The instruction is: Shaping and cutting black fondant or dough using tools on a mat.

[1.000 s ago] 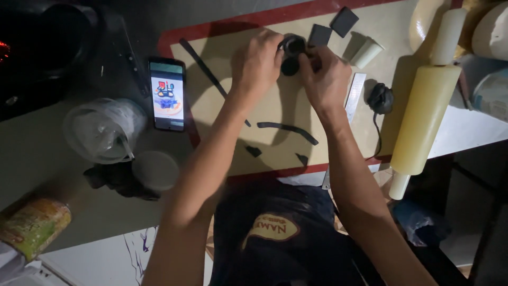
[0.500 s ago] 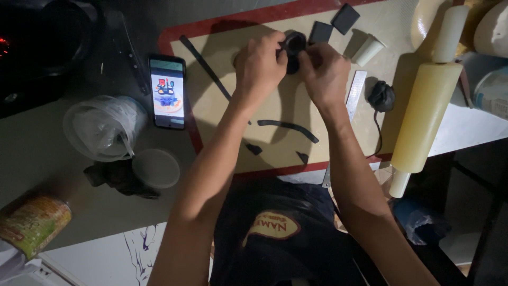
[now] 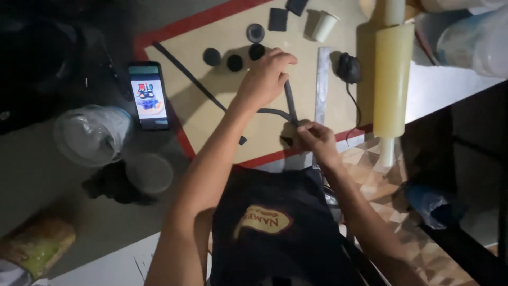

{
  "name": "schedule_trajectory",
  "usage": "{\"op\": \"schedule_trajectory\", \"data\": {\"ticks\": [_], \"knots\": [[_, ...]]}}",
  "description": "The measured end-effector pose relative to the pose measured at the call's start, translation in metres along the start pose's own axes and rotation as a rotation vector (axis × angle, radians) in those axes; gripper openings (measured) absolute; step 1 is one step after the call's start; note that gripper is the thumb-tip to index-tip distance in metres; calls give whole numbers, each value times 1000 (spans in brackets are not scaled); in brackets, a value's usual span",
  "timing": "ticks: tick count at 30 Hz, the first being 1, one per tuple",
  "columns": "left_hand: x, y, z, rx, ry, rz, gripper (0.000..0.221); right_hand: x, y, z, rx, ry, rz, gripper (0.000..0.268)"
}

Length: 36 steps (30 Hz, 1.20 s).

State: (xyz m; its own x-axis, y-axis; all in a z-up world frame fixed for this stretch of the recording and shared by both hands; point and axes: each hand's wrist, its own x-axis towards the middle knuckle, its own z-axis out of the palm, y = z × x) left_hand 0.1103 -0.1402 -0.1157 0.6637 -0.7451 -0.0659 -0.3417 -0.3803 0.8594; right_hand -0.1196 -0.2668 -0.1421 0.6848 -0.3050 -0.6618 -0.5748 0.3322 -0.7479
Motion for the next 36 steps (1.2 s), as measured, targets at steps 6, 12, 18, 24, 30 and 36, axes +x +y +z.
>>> {"op": "schedule_trajectory", "data": {"ticks": [6,12,18,24,30,36], "knots": [[-75,20,29,209,221,98,29,-11,17,-2,166,66,-18,16],[-140,-11,13,645,106,260,26,-43,4,-35,-299,140,-206,18],[-161,3,8,744,34,267,31,-68,-31,-105,-1194,664,-722,62],[-136,25,142,459,-5,92,45,-47,-42,-151,-1180,673,-600,87],[-119,67,200,696,-93,139,93,-20,-31,-193,-742,507,-621,78],[-68,93,228,727,-266,178,85,-52,-61,-181,-246,377,-458,65]]}}
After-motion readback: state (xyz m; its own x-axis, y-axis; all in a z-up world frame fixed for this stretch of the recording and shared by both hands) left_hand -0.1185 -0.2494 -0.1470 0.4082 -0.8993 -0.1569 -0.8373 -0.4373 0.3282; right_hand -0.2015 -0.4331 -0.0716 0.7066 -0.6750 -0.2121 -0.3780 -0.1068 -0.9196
